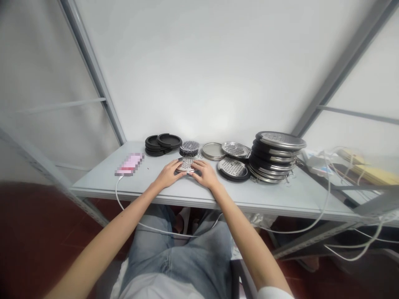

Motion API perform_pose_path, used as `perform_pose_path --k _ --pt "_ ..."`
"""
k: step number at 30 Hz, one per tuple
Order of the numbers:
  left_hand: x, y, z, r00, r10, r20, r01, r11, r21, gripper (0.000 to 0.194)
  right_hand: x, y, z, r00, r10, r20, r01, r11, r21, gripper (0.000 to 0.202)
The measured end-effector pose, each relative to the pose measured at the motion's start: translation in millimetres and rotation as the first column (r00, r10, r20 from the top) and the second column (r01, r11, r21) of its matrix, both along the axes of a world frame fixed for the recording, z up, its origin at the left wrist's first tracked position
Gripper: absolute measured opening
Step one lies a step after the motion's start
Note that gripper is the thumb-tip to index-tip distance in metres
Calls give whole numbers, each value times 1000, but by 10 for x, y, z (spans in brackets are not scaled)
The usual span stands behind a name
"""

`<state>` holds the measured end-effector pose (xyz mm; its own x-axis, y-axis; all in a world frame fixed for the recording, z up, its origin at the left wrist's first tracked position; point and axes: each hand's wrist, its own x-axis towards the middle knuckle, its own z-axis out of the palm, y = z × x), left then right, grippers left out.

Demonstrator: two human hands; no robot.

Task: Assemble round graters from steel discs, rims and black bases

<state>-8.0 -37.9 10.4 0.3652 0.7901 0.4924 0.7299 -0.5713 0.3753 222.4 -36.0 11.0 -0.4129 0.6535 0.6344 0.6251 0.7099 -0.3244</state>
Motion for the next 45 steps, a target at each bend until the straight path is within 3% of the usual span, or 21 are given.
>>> perform_pose_path --k 6,14,21,28,32,36,40,45 --pt "2 13 10 996 -55 -73 52 998 -47 66 -2 34 -37 996 12 84 -4 995 -98 55" --pt "30 -28 91 974 -101 -202 69 985 -157 72 -43 26 -36 981 -108 159 127 985 -117 44" --pt "39 -33 35 989 -32 -144 32 999 -5 55 -19 26 2 961 -243 130 258 959 -118 30" --pt "34 -16 36 974 71 -214 -52 994 93 43 -17 29 -11 930 -354 102 365 924 -116 27" --pt "-39 151 191 938 76 -339 -18 985 172 43 -2 35 -6 936 -340 95 350 927 -134 27" --pt "-224 490 508 889 270 -369 -191 953 236 47 12 36 2 939 -333 82 342 927 -151 27" --pt "-434 813 783 831 386 -401 -321 921 221 55 13 42 -1 940 -332 83 341 926 -158 26" --pt "-573 1017 831 799 382 -465 -369 921 121 55 5 41 3 935 -343 91 353 922 -161 27"
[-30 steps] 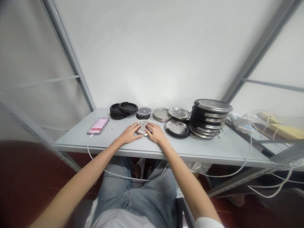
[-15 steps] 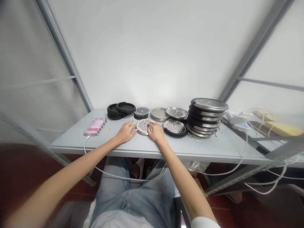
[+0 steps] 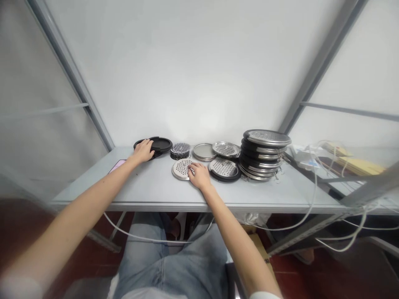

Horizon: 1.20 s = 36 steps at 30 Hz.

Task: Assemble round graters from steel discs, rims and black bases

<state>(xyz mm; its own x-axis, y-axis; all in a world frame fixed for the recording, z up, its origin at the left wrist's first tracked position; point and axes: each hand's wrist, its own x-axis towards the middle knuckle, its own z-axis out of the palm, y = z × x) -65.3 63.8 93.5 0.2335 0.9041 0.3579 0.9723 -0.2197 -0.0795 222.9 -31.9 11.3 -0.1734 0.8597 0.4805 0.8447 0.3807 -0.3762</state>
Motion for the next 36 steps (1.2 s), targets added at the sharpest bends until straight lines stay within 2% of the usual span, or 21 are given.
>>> perform_pose_path --k 5,9,21,25,31,36 --pt "-60 73 -143 999 30 32 -29 998 -48 43 -3 -16 7 1000 -1 27 1 1000 6 28" --pt "-103 71 -191 999 4 47 -4 1000 13 38 5 -4 -6 1000 3 25 -3 1000 11 27" --pt "-57 60 -38 1000 -1 18 0 999 48 23 3 -2 1 1000 9 11 -9 1000 -4 28" --pt "-98 64 44 1000 -29 12 28 997 70 22 5 2 0 1000 9 4 -9 1000 -2 27" --pt "-229 1 152 1000 26 6 -26 998 61 21 18 19 -19 1000 15 -14 -15 1000 -7 27" --pt "-272 -172 162 994 -105 40 99 986 131 20 17 20 -17 1000 8 -20 -8 1000 -2 28"
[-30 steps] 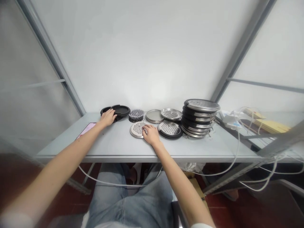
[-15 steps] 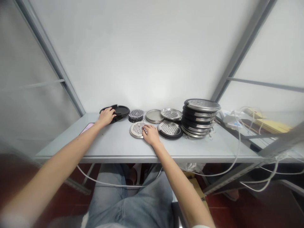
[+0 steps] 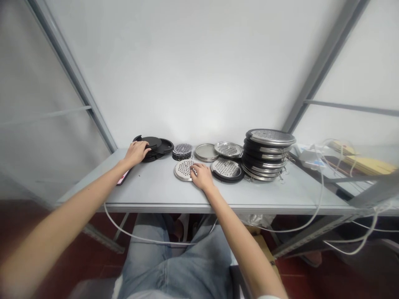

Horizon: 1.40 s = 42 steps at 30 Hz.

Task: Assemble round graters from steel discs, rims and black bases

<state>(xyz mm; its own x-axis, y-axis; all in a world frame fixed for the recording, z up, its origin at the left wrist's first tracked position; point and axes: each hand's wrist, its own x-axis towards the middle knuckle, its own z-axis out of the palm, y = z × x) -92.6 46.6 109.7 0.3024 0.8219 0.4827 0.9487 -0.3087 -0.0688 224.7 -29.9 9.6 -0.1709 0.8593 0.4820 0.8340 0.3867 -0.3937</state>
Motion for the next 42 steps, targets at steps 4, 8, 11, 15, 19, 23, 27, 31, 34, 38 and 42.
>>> perform_pose_path --k 4,8,11,15,19,23,27,31,34,38,42 --pt "48 -239 -101 977 -202 71 201 979 21 21 12 3 17 998 -43 -47 43 999 1 27" --pt "144 -528 -341 901 -396 178 400 916 14 27 27 4 20 986 -150 -75 151 988 10 27" --pt "238 -705 -552 861 -469 196 483 875 -28 28 26 8 2 977 -203 -70 206 977 45 27" --pt "293 -835 -747 838 -491 237 522 848 -89 25 27 31 -32 978 -197 -64 202 975 91 25" --pt "175 -905 -784 822 -502 269 547 828 -126 24 33 48 -47 991 -120 -68 126 988 89 26" --pt "-4 -977 -758 832 -474 288 519 849 -103 20 31 25 -36 999 7 -38 -3 995 100 37" --pt "-69 -1016 -777 847 -445 290 485 871 -81 21 23 -10 -17 991 116 67 -121 989 82 54" --pt "-6 -969 -852 912 -331 243 362 928 -90 39 20 -19 3 989 132 71 -135 990 40 47" --pt "63 -898 -910 946 -224 233 261 955 -142 54 24 -17 11 983 173 53 -176 983 46 39" --pt "151 -817 -930 953 -206 221 251 946 -205 61 22 -22 2 974 205 95 -213 974 75 29" --pt "240 -773 -881 942 -247 229 298 927 -226 54 7 -39 7 973 192 130 -208 970 124 25"
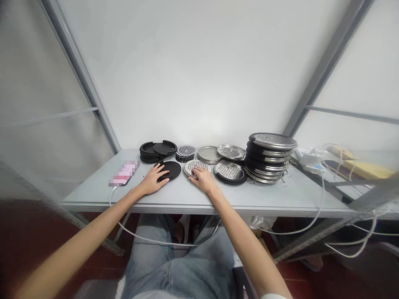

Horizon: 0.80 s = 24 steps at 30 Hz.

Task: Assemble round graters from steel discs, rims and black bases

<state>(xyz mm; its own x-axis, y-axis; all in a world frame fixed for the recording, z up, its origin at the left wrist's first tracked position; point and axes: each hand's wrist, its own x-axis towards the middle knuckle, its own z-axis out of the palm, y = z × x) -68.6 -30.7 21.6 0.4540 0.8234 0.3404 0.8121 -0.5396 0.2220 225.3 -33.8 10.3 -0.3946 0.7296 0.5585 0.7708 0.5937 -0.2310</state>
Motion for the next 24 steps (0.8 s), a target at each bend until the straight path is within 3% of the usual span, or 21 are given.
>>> perform_pose_path --k 7,12,15,18,21,24 --pt "145 44 53 994 -40 103 47 997 -67 43 -21 -38 31 991 -30 -129 45 993 111 31" --pt "304 56 11 968 -133 214 149 987 -58 40 -42 -26 -28 993 69 -94 -55 989 136 30" --pt "335 85 -36 919 -137 370 156 987 -22 55 -56 -29 -42 991 114 -71 -105 987 123 30" --pt "310 142 -69 868 -68 491 131 987 -96 65 -66 -42 -26 988 140 -63 -134 986 95 29" --pt "311 211 -50 847 -47 530 151 976 -155 67 -71 -49 1 982 182 -53 -178 982 63 27" --pt "378 262 -3 837 -105 536 207 969 -133 62 -71 -46 19 971 231 -58 -229 972 49 28"
